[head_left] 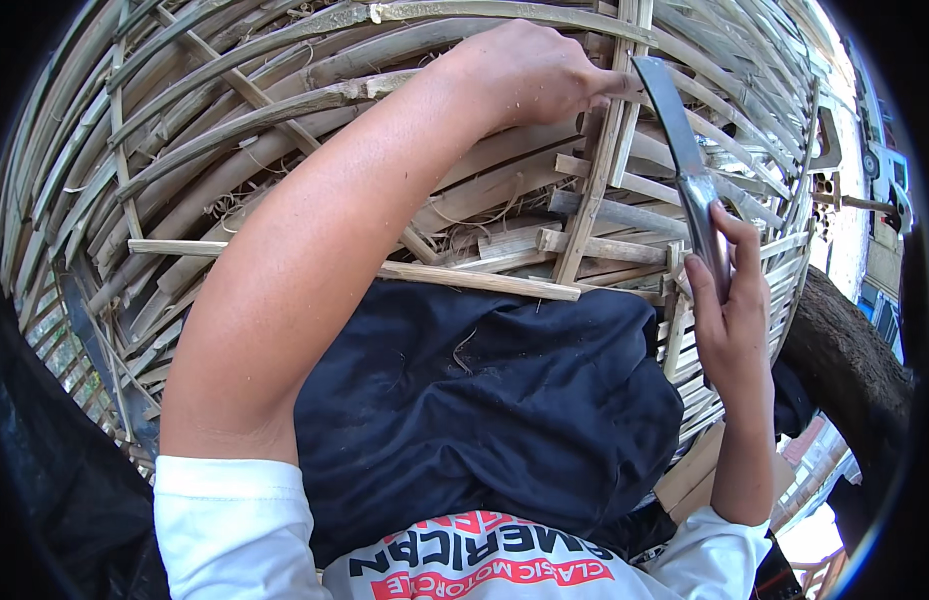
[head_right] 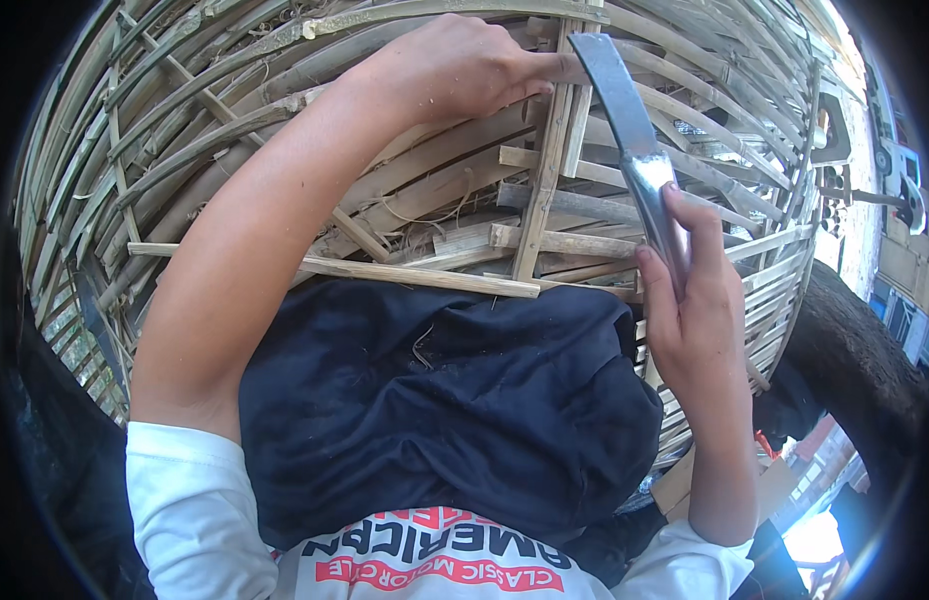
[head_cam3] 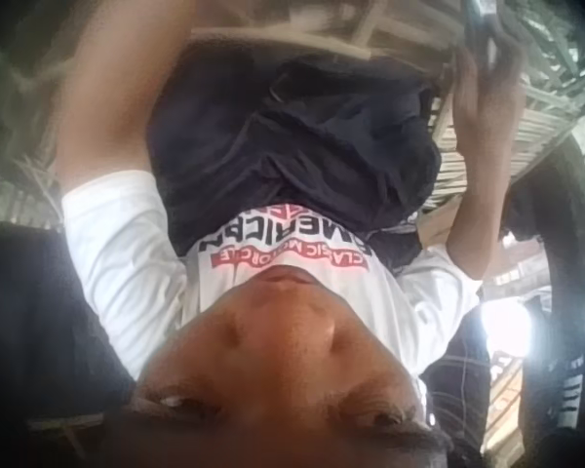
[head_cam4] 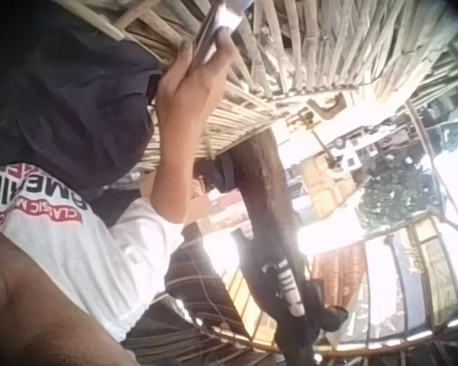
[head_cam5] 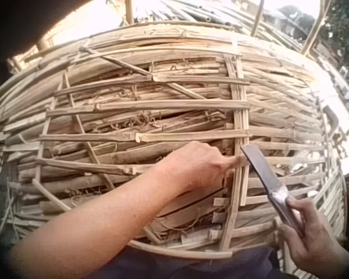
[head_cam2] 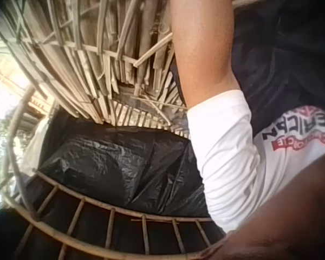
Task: The person constructs a bamboo structure by weaving thin bamboo strips through thicker bamboo poles and using a large knife to trim and tuck the ends of the strips into the lattice.
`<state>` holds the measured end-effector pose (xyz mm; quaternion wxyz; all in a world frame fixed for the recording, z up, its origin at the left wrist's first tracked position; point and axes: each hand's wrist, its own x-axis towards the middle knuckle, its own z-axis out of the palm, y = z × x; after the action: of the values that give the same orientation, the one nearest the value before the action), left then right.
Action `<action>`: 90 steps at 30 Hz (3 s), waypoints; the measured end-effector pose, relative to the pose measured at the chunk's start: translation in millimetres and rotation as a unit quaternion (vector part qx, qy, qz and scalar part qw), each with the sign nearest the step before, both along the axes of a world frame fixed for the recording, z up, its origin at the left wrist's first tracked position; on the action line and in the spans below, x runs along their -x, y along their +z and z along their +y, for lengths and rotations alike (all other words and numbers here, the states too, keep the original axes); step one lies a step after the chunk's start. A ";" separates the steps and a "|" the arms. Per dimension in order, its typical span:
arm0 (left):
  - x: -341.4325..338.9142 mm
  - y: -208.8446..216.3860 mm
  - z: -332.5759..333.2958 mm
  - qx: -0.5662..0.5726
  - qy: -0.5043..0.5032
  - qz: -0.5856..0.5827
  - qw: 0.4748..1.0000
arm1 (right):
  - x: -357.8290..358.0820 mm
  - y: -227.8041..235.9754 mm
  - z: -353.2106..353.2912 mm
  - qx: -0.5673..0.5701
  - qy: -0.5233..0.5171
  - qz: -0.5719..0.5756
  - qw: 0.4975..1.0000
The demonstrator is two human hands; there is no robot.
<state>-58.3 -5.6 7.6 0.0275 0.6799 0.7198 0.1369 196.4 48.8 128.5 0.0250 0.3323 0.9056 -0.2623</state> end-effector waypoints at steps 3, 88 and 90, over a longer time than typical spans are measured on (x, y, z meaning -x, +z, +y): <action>1.2 -7.0 3.9 -0.054 -0.010 -0.017 0.998 | -4.8 -15.4 1.5 -0.057 0.000 0.055 0.997; 20.9 21.8 -20.2 -0.052 -0.050 -0.027 0.997 | 77.5 -90.7 -6.8 0.118 -0.221 0.313 0.916; 21.6 20.7 -20.1 -0.049 -0.046 -0.025 0.997 | 76.8 -88.4 -7.6 0.118 -0.209 0.323 0.915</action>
<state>-79.9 -25.7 28.3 0.0185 0.7090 0.6794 0.1879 119.5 41.2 40.1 -0.2851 0.4063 0.7365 -0.4596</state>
